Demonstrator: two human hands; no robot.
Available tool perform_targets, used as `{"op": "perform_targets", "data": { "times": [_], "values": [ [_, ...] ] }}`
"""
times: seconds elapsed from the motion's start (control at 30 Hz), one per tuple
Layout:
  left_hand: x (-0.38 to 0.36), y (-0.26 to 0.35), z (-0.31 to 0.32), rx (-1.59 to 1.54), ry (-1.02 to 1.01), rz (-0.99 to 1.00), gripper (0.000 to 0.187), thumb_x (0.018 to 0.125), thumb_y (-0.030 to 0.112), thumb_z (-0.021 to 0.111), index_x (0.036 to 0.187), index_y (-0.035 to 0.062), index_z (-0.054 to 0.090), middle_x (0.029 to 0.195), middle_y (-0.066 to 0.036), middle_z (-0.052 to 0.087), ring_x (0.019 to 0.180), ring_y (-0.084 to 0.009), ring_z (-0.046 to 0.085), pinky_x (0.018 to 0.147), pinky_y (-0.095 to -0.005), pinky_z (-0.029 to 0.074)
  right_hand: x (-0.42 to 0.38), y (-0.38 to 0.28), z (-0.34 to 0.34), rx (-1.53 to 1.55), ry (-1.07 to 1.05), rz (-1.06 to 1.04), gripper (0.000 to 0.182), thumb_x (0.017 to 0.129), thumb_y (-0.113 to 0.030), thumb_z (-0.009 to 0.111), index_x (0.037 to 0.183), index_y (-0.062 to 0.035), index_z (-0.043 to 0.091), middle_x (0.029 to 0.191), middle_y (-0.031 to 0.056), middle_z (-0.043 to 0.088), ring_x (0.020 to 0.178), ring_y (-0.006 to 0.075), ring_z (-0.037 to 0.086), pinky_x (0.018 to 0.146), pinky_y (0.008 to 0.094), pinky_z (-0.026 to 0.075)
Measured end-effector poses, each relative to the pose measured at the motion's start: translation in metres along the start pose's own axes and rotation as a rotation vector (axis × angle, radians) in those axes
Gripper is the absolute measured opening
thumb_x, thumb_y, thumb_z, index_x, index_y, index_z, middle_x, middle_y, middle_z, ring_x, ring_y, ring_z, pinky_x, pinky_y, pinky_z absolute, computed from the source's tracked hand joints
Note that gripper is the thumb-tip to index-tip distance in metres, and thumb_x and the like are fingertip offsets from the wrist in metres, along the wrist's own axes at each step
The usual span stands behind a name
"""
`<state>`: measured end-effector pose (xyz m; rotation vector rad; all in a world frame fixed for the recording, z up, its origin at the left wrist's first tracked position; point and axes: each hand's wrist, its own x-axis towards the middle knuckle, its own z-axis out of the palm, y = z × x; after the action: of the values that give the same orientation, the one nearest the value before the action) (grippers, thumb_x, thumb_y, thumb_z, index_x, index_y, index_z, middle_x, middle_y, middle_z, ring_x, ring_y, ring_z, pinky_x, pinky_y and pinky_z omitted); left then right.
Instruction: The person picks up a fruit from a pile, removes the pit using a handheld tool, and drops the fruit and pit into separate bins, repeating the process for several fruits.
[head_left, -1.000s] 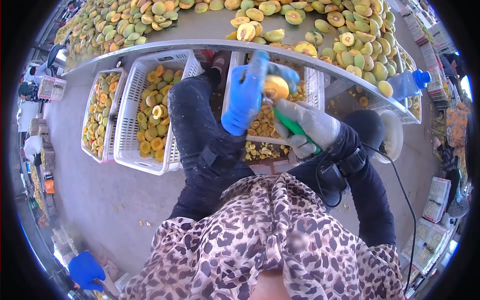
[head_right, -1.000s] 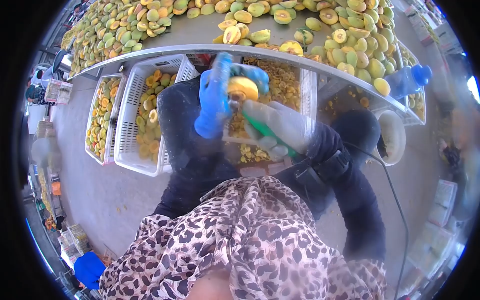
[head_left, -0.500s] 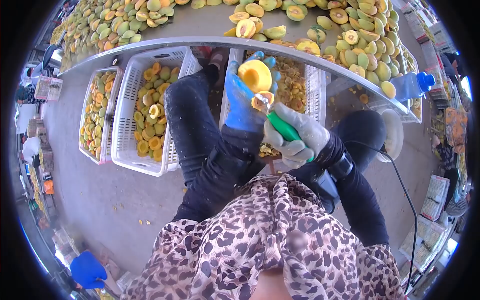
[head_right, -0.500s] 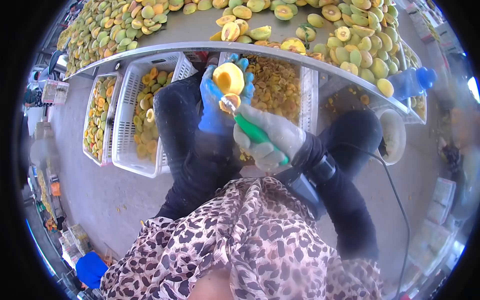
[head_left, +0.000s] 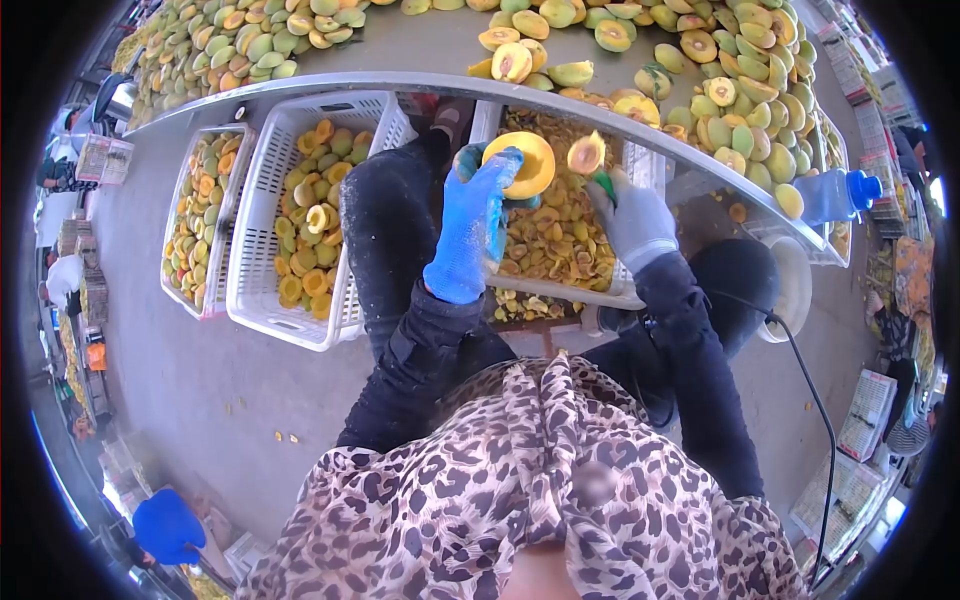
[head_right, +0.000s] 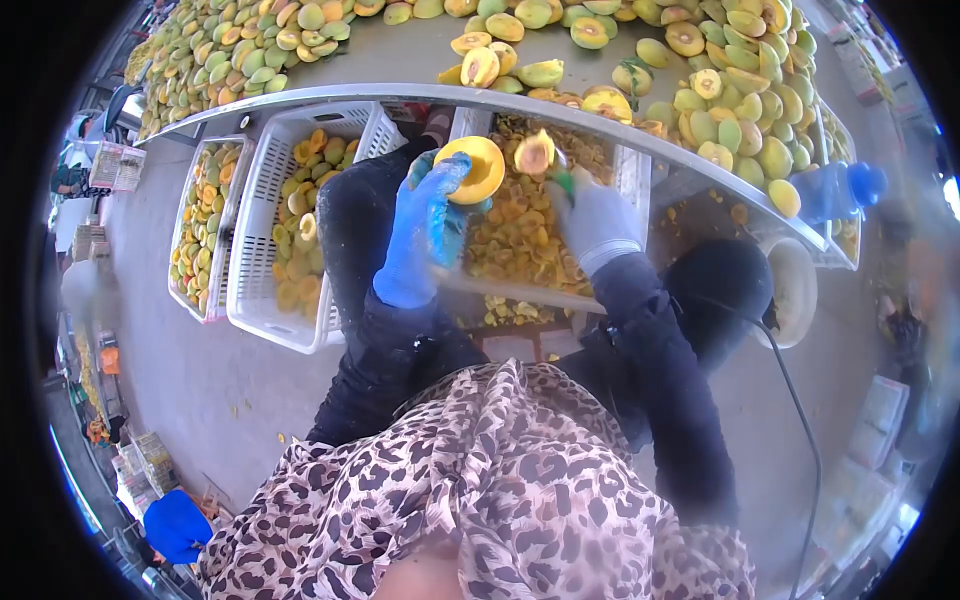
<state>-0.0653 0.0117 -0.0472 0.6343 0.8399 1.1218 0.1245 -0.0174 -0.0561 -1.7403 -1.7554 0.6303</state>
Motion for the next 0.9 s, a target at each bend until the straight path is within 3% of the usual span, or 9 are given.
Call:
{"op": "perform_targets", "data": {
  "times": [0.07,0.23,0.5,0.57,0.6,0.7,0.8,0.87,0.9],
  "values": [
    [0.002,0.003,0.001,0.111,0.076,0.105,0.029,0.085,0.011,0.059,0.110,0.0013,0.047,0.100,-0.009,0.058,0.080,-0.0141,0.062,0.063,-0.0262,0.056,-0.003,-0.002,-0.003,-0.425,-0.030,0.254,0.026,0.092,-0.033,0.053,0.092,-0.0068,0.055,0.074,0.0228,0.063,0.074,0.0399,0.063,0.062,0.0478,0.049],
    [-0.006,0.004,0.014,0.154,0.081,0.220,0.030,0.083,0.006,0.055,0.112,0.0041,0.048,0.100,-0.009,0.056,0.080,-0.0152,0.062,0.060,-0.0263,0.057,-0.014,-0.034,0.000,-0.139,0.176,-0.126,0.029,0.092,-0.036,0.052,0.088,-0.0080,0.051,0.063,0.0157,0.062,0.056,0.0365,0.062,0.048,0.0455,0.047],
    [-0.048,0.021,0.032,0.436,0.142,0.294,0.030,0.079,0.002,0.058,0.108,-0.0001,0.050,0.097,-0.009,0.056,0.075,-0.0162,0.057,0.064,-0.0243,0.050,-0.019,-0.042,0.009,-0.597,0.037,0.026,0.024,0.094,-0.032,0.048,0.090,-0.0090,0.056,0.066,0.0137,0.064,0.061,0.0333,0.064,0.054,0.0435,0.050],
    [-0.058,0.041,0.021,0.992,0.140,0.878,0.032,0.077,0.001,0.059,0.108,-0.0005,0.050,0.100,-0.012,0.054,0.087,-0.0213,0.057,0.077,-0.0321,0.049,-0.012,0.014,0.022,-0.484,-0.079,0.318,0.029,0.093,-0.033,0.047,0.092,-0.0070,0.060,0.074,0.0170,0.066,0.072,0.0368,0.065,0.063,0.0462,0.051],
    [-0.063,0.058,0.019,0.996,0.271,0.974,0.035,0.074,0.001,0.061,0.107,-0.0001,0.051,0.102,-0.014,0.053,0.096,-0.0256,0.054,0.087,-0.0372,0.044,-0.008,0.020,0.012,-0.486,-0.065,0.300,0.029,0.093,-0.033,0.047,0.092,-0.0070,0.060,0.074,0.0170,0.066,0.072,0.0368,0.065,0.063,0.0462,0.051],
    [-0.053,0.108,-0.042,1.892,0.856,0.781,0.036,0.082,0.016,0.060,0.113,-0.0002,0.052,0.108,-0.021,0.055,0.100,-0.0380,0.054,0.091,-0.0458,0.041,-0.034,0.025,0.011,-0.491,-0.146,0.318,0.032,0.091,-0.037,0.050,0.091,-0.0055,0.058,0.075,0.0183,0.066,0.072,0.0389,0.064,0.065,0.0483,0.050],
    [0.012,0.105,-0.069,1.705,0.597,1.016,0.049,0.081,0.018,0.059,0.123,-0.0034,0.048,0.110,-0.023,0.056,0.099,-0.0368,0.055,0.093,-0.0427,0.040,-0.040,0.033,0.029,-0.412,-0.162,0.350,0.033,0.089,-0.038,0.053,0.089,-0.0055,0.058,0.075,0.0189,0.065,0.071,0.0384,0.064,0.063,0.0485,0.049],
    [0.060,0.089,-0.033,1.425,0.325,0.737,0.057,0.083,0.021,0.057,0.131,-0.0054,0.042,0.115,-0.026,0.056,0.106,-0.0381,0.054,0.098,-0.0414,0.038,-0.037,0.028,0.039,-0.265,-0.221,0.234,0.028,0.089,-0.036,0.055,0.087,-0.0077,0.056,0.073,0.0178,0.065,0.069,0.0382,0.063,0.061,0.0487,0.049],
    [0.106,0.067,-0.033,1.456,0.282,0.807,0.057,0.084,0.024,0.056,0.131,-0.0058,0.042,0.116,-0.027,0.056,0.107,-0.0395,0.054,0.097,-0.0428,0.039,-0.037,0.023,0.042,-0.220,-0.208,0.152,0.026,0.088,-0.035,0.055,0.087,-0.0090,0.056,0.072,0.0171,0.064,0.068,0.0379,0.063,0.060,0.0483,0.048]
  ]
}}
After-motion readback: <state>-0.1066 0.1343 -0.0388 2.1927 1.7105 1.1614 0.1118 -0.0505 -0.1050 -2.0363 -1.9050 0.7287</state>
